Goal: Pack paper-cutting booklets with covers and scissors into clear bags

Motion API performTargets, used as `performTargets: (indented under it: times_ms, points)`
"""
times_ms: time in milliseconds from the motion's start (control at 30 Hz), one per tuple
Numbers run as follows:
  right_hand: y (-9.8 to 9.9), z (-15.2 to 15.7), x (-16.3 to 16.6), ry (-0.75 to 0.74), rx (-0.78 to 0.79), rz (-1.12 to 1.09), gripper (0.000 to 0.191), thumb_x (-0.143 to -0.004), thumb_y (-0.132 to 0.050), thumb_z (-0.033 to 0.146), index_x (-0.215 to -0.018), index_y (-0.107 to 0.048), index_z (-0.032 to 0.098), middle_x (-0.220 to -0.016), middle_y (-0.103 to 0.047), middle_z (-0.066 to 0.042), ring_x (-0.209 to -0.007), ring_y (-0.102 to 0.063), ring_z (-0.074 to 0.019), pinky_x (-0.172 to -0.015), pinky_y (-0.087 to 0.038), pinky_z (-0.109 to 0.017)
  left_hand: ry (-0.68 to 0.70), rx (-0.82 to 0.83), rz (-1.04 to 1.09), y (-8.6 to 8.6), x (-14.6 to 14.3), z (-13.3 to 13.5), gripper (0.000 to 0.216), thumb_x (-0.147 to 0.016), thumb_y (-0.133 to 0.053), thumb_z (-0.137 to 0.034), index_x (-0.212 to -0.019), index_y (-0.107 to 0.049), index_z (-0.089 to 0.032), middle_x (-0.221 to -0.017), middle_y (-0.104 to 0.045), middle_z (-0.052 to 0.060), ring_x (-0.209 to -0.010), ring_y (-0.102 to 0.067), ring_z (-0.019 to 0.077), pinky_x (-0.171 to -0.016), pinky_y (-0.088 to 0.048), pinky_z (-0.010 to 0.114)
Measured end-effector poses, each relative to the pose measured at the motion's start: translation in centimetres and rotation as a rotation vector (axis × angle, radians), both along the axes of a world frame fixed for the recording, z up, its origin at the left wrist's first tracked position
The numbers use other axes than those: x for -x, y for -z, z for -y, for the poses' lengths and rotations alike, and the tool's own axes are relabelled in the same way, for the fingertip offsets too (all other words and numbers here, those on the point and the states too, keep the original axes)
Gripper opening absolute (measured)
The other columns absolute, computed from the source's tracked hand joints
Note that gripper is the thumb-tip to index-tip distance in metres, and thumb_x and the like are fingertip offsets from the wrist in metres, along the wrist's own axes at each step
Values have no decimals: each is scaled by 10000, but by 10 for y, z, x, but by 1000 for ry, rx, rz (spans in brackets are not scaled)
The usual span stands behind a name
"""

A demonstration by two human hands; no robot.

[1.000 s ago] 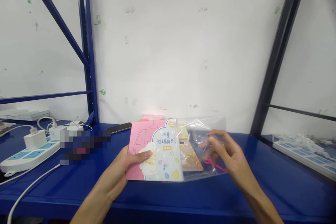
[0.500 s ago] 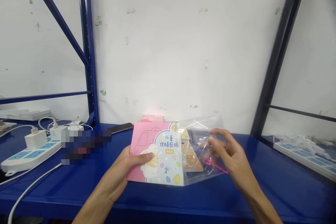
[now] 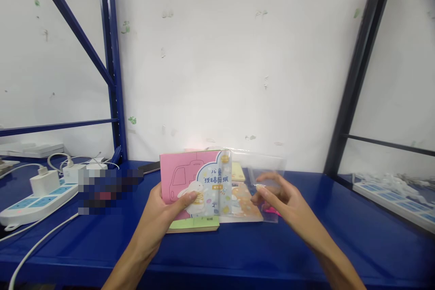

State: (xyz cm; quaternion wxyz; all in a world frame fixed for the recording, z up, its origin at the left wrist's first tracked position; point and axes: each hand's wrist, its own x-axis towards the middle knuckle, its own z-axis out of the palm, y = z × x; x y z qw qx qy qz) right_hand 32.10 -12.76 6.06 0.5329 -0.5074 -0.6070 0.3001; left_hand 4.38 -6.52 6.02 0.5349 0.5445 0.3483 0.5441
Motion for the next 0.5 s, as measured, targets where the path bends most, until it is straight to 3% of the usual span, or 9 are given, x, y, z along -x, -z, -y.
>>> performTargets:
  times_ms: [133, 233, 333, 400, 500]
  points:
    - [-10, 4, -20, 8, 67, 146, 418, -881, -691, 572, -1111, -667, 223, -1019, -809, -84, -912, -757, -264, -762, -583, -343, -51, -54, -48, 4, -9, 2, 569, -672, -886, -444, -1113, -728, -122, -1033, -810, 157, -931, -777, 339, -769, -647, 397]
    - [-16, 14, -42, 73, 60, 205, 533, -814, -759, 573, -1227, -660, 249, -1174, -783, -91, -1081, -736, -304, -910, -595, -385, -21, -39, -27, 17, -27, 6, 572, -658, -890, -442, -1110, -734, -127, -1036, -810, 159, -931, -777, 339, -759, -648, 402]
    - [-19, 32, -58, 357, -64, 292, 700, -762, -776, 623, -1361, -572, 321, -1256, -751, -79, -1151, -706, -350, -943, -599, -472, 39, 36, 48, 40, -53, 9, 623, -636, -899, -446, -1140, -725, -122, -1076, -800, 175, -946, -771, 363, -750, -650, 450]
    - [-20, 45, -62, 571, -162, 470, 701, -758, -751, 666, -1365, -574, 362, -1297, -728, -71, -1152, -694, -389, -945, -582, -559, 66, 69, 79, 56, -69, 11, 635, -634, -905, -435, -1150, -717, -116, -1107, -792, 181, -995, -758, 370, -808, -636, 466]
    - [-18, 58, -58, 652, -297, 740, 576, -817, -688, 674, -1293, -651, 351, -1299, -721, -72, -1156, -681, -395, -978, -549, -603, 104, 60, 72, 73, -86, 15, 581, -657, -888, -439, -1116, -731, -120, -1107, -795, 168, -1026, -747, 359, -897, -600, 459]
